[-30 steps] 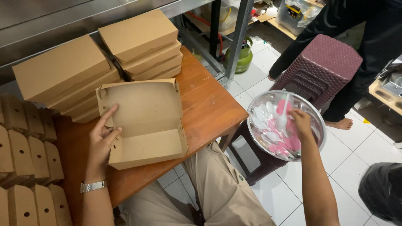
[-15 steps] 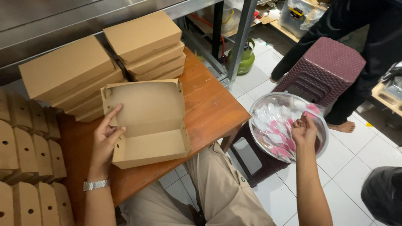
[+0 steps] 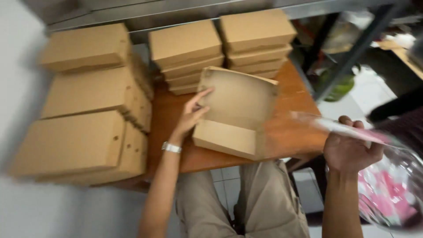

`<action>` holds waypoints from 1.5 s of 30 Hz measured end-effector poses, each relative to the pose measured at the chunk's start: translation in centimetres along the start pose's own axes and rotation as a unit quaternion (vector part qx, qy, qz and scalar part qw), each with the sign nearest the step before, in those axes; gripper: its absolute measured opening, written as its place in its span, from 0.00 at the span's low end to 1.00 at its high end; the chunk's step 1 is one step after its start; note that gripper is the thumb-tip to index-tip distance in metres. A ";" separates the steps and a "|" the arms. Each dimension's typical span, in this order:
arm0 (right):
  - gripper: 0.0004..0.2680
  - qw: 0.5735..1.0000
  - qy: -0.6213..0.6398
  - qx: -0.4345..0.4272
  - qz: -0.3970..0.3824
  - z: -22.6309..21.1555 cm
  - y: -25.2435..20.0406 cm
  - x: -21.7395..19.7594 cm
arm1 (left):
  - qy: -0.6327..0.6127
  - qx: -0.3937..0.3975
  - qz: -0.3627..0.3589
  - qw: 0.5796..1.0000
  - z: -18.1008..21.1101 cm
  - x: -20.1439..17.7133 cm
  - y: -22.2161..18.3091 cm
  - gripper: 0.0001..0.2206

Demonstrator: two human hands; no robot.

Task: Folding cardboard boxes, placing a wrapped spoon and napkin inside, and stacking the finished boxes on a table.

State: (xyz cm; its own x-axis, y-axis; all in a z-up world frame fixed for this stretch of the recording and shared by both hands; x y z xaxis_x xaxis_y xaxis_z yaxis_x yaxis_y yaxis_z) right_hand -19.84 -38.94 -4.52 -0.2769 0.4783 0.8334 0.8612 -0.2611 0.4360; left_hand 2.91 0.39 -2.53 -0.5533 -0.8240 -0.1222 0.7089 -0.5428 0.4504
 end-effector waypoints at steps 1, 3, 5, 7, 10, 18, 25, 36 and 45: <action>0.17 1.000 0.007 0.013 -0.006 1.2 1.6 1.3 | 0.008 -0.001 0.014 1.000 1.0 -0.1 -0.2 0.25; 0.28 0.988 -0.025 0.109 -0.107 3.6 4.1 4.0 | -0.004 0.021 -0.040 0.999 2.7 0.4 -0.4 0.25; 0.31 0.981 -0.054 0.125 -0.141 5.5 5.8 6.2 | -0.025 0.013 -0.045 0.999 4.2 0.4 -0.7 0.26; 0.35 0.972 -0.085 0.139 -0.171 7.0 7.4 7.6 | -0.050 0.004 -0.053 0.997 5.1 0.4 -0.7 0.26; 0.25 0.824 -0.483 0.089 -0.283 9.0 8.9 9.6 | -0.044 -0.026 -0.021 0.998 4.7 0.1 -0.6 0.25; 0.14 0.643 -0.680 0.130 -0.327 15.3 8.7 10.3 | -0.148 -0.004 0.026 0.989 2.6 0.8 -0.7 0.24; 0.14 0.603 -0.700 0.179 -0.339 15.8 8.0 12.4 | -0.142 -0.002 0.028 0.989 3.1 0.8 -0.7 0.25; 0.11 0.691 -0.718 -0.078 0.029 12.5 6.0 2.7 | -0.045 -0.007 0.122 0.992 -1.1 -0.3 -0.7 0.13; 0.08 0.702 -0.712 -0.009 0.021 15.2 6.1 2.4 | 0.288 0.082 0.228 0.926 2.5 1.4 -7.6 0.07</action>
State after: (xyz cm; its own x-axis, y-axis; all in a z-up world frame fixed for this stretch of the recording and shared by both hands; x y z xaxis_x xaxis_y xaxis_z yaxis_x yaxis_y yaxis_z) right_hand -8.79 -26.65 -4.98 0.4653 0.8203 -0.3326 0.8473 -0.3040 0.4356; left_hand -4.39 3.76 -3.89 0.1460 -0.9372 -0.3168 0.7092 -0.1241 0.6940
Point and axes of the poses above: each hand's wrist, its own y-axis towards the middle knuckle, its own x-axis out of the palm, z = x × y, the point moved 1 cm from there along y, towards the middle knuckle, and after that the axes turned 5 degrees about x, right-handed, at the moved point
